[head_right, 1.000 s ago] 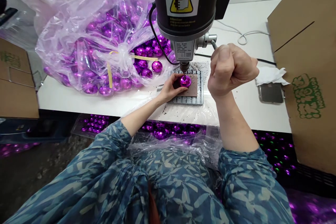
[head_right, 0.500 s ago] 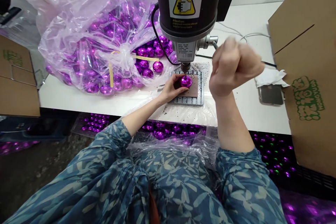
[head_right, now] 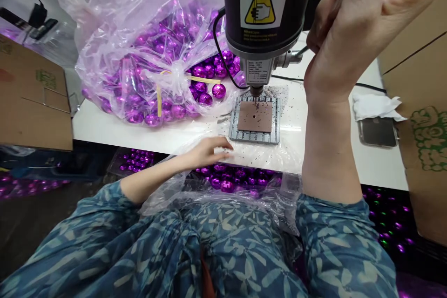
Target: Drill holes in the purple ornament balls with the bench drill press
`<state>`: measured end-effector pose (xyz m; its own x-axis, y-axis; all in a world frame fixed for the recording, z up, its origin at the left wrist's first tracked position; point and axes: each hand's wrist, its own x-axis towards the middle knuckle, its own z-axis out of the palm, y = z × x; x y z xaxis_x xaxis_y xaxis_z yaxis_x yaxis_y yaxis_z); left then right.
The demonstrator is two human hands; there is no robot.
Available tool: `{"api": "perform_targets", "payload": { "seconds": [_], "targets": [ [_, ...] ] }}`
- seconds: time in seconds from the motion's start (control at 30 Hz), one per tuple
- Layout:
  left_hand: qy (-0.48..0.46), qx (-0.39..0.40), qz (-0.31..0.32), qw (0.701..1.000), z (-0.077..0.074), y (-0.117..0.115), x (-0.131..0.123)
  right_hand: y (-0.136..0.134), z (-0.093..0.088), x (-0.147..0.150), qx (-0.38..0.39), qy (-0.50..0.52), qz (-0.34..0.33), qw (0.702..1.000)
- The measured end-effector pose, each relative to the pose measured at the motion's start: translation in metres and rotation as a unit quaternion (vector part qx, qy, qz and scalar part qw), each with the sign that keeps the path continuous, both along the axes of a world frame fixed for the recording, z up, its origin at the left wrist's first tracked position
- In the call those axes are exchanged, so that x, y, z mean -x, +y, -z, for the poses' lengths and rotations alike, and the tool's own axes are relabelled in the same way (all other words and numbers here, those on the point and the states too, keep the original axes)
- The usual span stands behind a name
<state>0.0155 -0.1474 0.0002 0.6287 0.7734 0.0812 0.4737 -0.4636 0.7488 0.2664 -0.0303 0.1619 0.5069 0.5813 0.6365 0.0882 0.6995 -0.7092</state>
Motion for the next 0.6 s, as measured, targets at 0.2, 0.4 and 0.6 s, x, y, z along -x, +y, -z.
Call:
{"api": "perform_targets", "payload": {
  "seconds": [0.2, 0.4, 0.6],
  "targets": [
    [0.007, -0.139, -0.292, 0.946, 0.022, 0.141, 0.005, 0.004, 0.001, 0.001, -0.028, -0.003, 0.003, 1.000],
    [-0.030, -0.078, -0.322, 0.943, 0.033, 0.194, 0.002, 0.017, 0.006, 0.004, -0.075, 0.054, -0.034, 0.995],
    [-0.248, 0.117, -0.247, 0.930, 0.027, 0.146, 0.001, 0.024, 0.009, 0.003, -0.075, 0.030, -0.023, 0.997]
  ]
}}
